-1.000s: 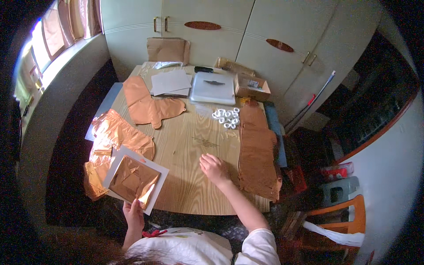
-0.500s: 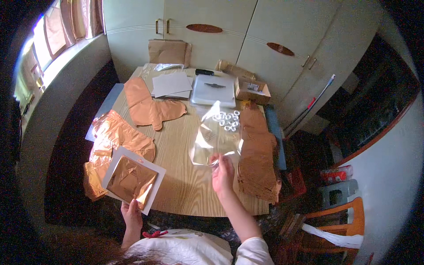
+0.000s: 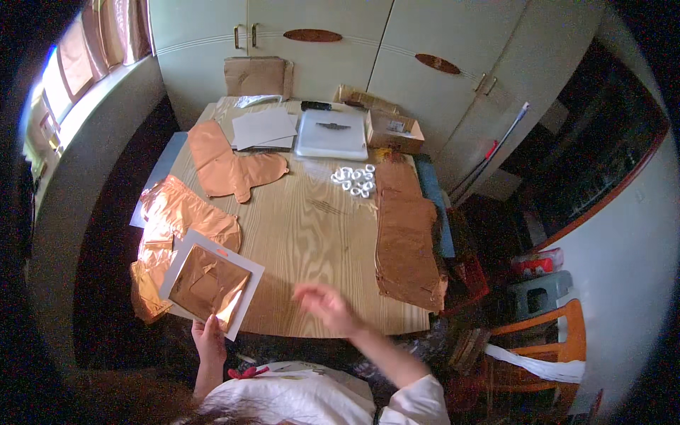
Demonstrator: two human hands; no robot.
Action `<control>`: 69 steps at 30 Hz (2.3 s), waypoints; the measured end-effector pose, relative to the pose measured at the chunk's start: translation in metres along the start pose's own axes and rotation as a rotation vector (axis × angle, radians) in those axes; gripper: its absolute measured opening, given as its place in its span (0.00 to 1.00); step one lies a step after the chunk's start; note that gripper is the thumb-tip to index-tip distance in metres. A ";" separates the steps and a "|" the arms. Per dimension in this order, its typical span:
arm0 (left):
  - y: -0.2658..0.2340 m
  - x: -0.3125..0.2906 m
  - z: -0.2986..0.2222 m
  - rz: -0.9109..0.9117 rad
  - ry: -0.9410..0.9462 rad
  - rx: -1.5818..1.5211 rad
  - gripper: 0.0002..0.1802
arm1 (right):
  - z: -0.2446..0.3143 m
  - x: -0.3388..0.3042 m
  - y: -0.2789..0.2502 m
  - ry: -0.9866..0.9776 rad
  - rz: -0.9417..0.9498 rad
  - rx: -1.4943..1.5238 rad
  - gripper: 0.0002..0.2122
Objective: Packaging and organizing metallic party balloons and cardboard inserts at a table.
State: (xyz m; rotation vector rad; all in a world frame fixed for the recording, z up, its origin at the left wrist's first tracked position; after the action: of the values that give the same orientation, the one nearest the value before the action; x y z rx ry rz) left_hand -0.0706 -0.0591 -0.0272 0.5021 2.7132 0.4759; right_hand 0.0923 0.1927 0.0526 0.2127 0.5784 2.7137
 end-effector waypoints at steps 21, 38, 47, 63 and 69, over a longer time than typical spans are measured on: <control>0.060 0.017 0.007 0.130 0.068 0.204 0.07 | -0.019 0.109 -0.054 -0.253 -0.184 -1.476 0.05; 0.057 0.013 0.004 0.108 0.066 0.375 0.05 | -0.016 0.087 -0.052 -0.002 -0.230 -0.960 0.06; 0.065 -0.023 0.046 0.217 -0.201 0.317 0.09 | -0.016 0.078 -0.012 -0.281 -0.234 -1.258 0.04; 0.059 -0.033 0.057 0.173 -0.424 0.176 0.07 | -0.044 0.128 0.000 -0.218 -0.149 -1.321 0.02; 0.056 -0.036 0.059 0.169 -0.504 0.160 0.06 | -0.031 0.115 0.030 -0.363 -0.101 -1.395 0.04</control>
State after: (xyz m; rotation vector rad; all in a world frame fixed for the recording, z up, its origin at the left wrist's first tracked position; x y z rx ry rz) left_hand -0.0009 -0.0088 -0.0492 0.7806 2.2402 0.1425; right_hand -0.0304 0.1991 0.0452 0.2508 -1.3140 2.2470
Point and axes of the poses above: each hand's wrist, its own x-axis towards the middle knuckle, its own y-axis out of the palm, z = x × y, the point moved 10 cm from there along x, towards the middle knuckle, and after that the axes turned 10 degrees about x, right-handed, at the moved point
